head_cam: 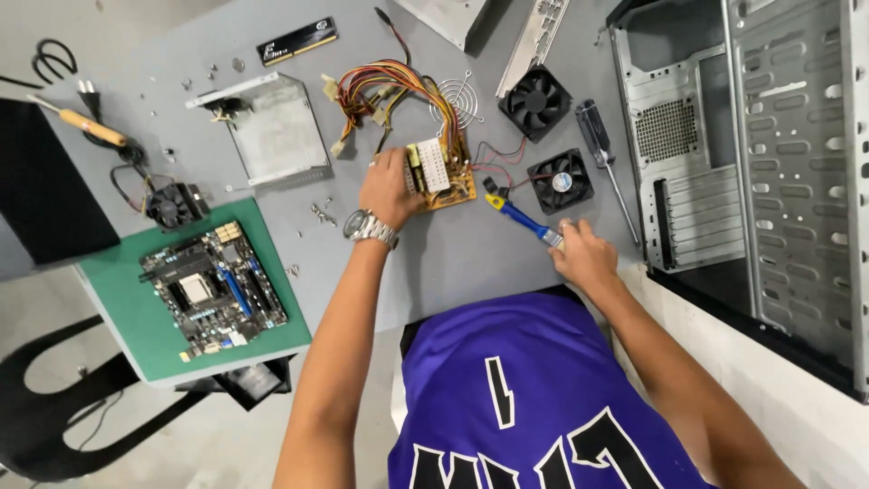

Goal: Disassembling a computer power supply unit, removing the internal board, and cleaning components with a brush.

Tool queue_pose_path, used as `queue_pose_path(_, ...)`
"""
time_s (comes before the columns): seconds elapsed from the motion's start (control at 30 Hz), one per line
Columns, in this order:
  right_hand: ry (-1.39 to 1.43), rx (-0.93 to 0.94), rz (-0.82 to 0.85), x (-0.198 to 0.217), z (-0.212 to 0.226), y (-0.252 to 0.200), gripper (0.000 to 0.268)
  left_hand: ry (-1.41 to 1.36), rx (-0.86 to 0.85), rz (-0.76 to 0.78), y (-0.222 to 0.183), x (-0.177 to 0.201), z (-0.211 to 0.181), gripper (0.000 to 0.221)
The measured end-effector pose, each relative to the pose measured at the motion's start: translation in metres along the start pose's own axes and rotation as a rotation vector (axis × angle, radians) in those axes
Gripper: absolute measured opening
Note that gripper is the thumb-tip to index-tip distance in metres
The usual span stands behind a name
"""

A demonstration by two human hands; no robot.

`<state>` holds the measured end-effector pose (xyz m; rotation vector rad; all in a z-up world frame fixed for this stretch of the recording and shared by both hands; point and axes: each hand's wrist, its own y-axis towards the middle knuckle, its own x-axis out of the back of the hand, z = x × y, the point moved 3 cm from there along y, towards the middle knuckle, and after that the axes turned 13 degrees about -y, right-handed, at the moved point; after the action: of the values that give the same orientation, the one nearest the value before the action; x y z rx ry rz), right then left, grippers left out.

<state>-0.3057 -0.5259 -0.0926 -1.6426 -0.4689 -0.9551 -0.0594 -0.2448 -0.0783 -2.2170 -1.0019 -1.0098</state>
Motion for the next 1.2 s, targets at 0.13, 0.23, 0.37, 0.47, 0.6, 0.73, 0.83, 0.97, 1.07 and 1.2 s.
queue_pose_path(0.13, -0.058, 0.0, -0.005, 0.007, -0.008, -0.006, 0.047, -0.069, 0.004, -0.012, -0.025, 0.007, -0.003, 0.083)
queue_pose_path(0.23, -0.075, -0.002, 0.022, 0.006, -0.019, -0.006, 0.048, -0.116, 0.051, -0.027, -0.04, 0.003, -0.002, 0.082)
queue_pose_path(0.37, -0.126, 0.078, 0.066, 0.011, -0.022, -0.005, 0.039, -0.128, 0.029, -0.034, -0.057, -0.009, 0.0, 0.083)
queue_pose_path(0.47, -0.118, 0.177, -0.133, 0.01, -0.021, -0.01, 0.037, -0.167, 0.022, -0.041, -0.066, -0.015, -0.002, 0.084)
queue_pose_path(0.6, -0.078, 0.213, -0.406, 0.052, -0.017, -0.011, 0.039, -0.225, 0.019, -0.083, -0.07, -0.025, 0.0, 0.084)
queue_pose_path(0.73, -0.057, 0.112, -0.505, 0.079, -0.024, 0.01, 0.033, -0.26, 0.019, -0.104, -0.073, -0.022, -0.002, 0.084)
queue_pose_path(0.83, -0.02, 0.209, -0.288, 0.08, -0.004, 0.015, 0.027, -0.337, 0.017, -0.096, -0.072, -0.011, -0.007, 0.089)
queue_pose_path(0.97, -0.222, 0.375, -0.185, 0.045, 0.04, -0.008, 0.049, -0.516, 0.21, -0.177, -0.091, 0.012, -0.02, 0.101)
queue_pose_path(1.07, -0.287, 0.429, -0.177, 0.025, 0.053, -0.004, 0.051, -0.571, 0.292, -0.276, -0.107, 0.018, -0.02, 0.089)
queue_pose_path(1.2, -0.126, 0.498, -0.214, 0.034, 0.063, -0.012, 0.036, -0.638, 0.337, -0.378, -0.126, 0.014, -0.02, 0.055)
